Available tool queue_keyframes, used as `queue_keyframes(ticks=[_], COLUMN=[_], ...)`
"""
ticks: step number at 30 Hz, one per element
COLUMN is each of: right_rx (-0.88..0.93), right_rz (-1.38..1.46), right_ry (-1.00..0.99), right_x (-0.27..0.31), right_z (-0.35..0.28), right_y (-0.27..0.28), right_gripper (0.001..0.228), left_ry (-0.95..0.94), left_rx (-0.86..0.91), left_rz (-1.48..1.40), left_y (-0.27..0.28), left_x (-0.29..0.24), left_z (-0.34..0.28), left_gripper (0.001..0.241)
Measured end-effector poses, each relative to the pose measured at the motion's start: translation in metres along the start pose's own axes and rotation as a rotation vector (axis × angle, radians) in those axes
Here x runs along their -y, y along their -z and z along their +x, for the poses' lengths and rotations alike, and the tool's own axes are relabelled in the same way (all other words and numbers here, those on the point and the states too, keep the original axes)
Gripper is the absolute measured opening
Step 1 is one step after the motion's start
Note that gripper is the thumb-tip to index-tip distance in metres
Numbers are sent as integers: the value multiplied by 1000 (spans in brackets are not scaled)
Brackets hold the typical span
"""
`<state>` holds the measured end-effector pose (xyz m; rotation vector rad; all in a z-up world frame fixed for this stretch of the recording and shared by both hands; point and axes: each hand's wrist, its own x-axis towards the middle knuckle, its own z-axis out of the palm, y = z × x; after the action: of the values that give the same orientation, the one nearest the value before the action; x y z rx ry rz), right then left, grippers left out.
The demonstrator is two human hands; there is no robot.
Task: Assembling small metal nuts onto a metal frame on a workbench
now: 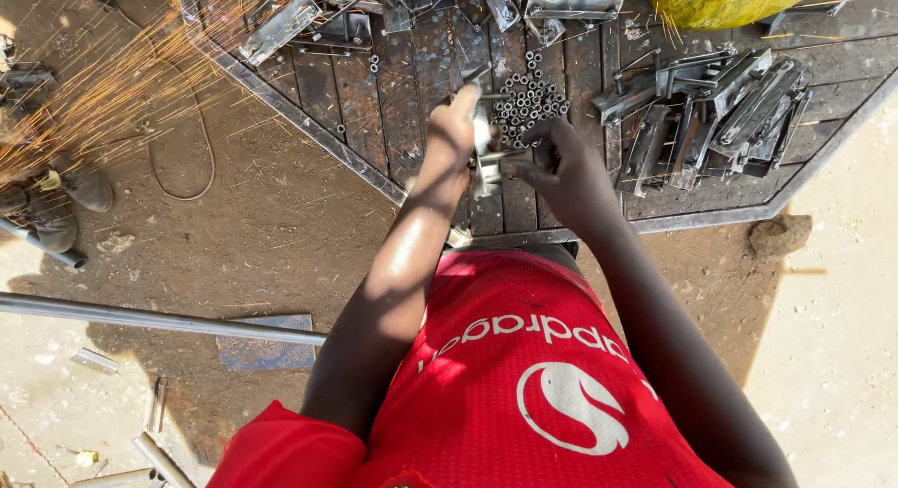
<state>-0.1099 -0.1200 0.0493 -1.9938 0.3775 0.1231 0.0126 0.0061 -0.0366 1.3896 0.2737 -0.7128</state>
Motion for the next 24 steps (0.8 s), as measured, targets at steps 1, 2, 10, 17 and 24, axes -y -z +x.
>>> queue_keyframes(ticks=[1,2,10,17,24], right_rx=[2,-40,-8,-8,-9], right_rz=[1,-14,-183,-79,-217], right_ry=[4,16,93,20,6], right_x=[-7,-14,-9,14,-12], right_z=[-1,-1,3,-7,0], right_y=[3,6,-10,-4,-5], right_gripper=[32,28,24,38,38], left_ry=[-3,-84,-23,13,17], left_rx=[-3,25,-80,-60,-67], left_rz=[0,10,-106,-175,-291], left_y=[0,0,-4,-4,-2], left_x=[-5,-11,-7,-20,-30], left_z=[-8,-15,-7,-14,-20], left_gripper=[46,46,58,70,79])
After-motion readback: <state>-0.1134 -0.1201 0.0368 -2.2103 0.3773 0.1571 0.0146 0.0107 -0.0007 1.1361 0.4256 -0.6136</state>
